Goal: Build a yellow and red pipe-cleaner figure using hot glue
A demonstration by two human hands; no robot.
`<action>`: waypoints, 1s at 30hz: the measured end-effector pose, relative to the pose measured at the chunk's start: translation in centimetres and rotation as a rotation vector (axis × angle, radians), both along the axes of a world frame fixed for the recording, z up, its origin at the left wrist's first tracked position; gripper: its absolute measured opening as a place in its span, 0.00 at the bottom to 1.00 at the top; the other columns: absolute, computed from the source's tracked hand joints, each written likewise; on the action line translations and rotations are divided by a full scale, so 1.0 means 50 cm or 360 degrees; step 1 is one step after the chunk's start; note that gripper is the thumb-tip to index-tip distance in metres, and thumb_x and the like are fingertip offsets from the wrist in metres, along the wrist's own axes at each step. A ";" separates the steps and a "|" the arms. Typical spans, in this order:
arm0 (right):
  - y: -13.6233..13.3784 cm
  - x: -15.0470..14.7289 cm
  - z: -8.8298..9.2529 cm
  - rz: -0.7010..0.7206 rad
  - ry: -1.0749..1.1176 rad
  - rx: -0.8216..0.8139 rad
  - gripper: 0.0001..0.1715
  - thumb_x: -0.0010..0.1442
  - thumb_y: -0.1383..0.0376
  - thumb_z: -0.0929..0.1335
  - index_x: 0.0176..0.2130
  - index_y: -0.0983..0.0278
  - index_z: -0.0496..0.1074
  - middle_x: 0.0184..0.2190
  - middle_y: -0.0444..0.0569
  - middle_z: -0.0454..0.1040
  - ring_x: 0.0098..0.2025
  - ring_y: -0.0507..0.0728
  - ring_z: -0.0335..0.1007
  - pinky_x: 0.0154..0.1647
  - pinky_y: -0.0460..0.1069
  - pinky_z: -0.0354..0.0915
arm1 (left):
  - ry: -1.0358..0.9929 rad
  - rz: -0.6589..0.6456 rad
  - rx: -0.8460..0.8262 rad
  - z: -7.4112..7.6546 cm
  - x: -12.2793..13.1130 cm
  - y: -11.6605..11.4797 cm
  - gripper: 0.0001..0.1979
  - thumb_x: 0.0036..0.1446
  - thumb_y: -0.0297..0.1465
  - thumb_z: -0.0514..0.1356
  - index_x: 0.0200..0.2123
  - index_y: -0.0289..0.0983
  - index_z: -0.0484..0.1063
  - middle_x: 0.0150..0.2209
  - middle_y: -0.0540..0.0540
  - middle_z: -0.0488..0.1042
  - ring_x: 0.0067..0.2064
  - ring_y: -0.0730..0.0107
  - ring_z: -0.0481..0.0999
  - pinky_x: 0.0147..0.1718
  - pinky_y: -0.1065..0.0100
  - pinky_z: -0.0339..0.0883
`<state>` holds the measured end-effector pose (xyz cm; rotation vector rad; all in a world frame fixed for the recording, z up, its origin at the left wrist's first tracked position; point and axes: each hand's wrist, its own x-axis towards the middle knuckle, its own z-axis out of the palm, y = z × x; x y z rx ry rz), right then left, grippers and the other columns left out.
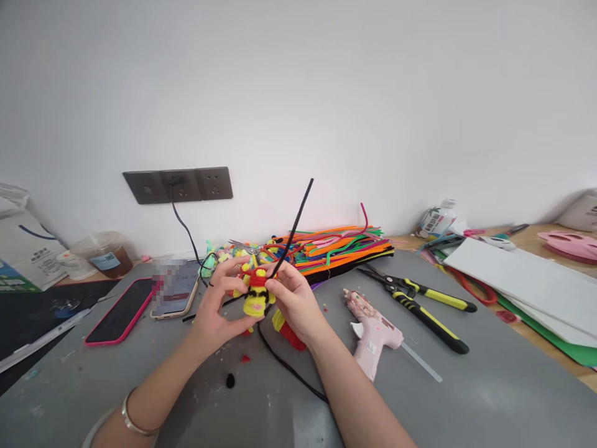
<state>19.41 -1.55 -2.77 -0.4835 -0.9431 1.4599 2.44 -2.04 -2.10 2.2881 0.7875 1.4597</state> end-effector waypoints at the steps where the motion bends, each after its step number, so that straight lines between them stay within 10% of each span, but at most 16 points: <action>1: 0.002 0.000 -0.001 -0.0045 -0.0021 -0.0002 0.13 0.48 0.57 0.81 0.32 0.56 0.78 0.38 0.42 0.78 0.37 0.54 0.73 0.37 0.47 0.67 | 0.0017 0.0021 0.0016 0.000 -0.003 0.003 0.16 0.53 0.25 0.69 0.40 0.43 0.67 0.62 0.39 0.65 0.60 0.54 0.71 0.56 0.51 0.69; 10: 0.021 0.001 -0.010 -0.0559 -0.0315 0.0160 0.14 0.46 0.56 0.80 0.28 0.58 0.76 0.39 0.46 0.78 0.46 0.60 0.72 0.47 0.53 0.68 | 0.0028 0.0164 -0.0028 -0.006 -0.013 0.027 0.13 0.55 0.24 0.66 0.43 0.41 0.71 0.61 0.38 0.66 0.59 0.54 0.71 0.54 0.53 0.70; 30: 0.019 0.001 -0.013 -0.0750 -0.0470 0.0275 0.10 0.52 0.58 0.77 0.31 0.58 0.75 0.36 0.46 0.75 0.46 0.60 0.71 0.50 0.54 0.67 | -0.0236 0.0035 -0.0501 -0.013 0.002 0.023 0.13 0.55 0.27 0.64 0.45 0.39 0.75 0.47 0.41 0.69 0.43 0.64 0.74 0.33 0.69 0.74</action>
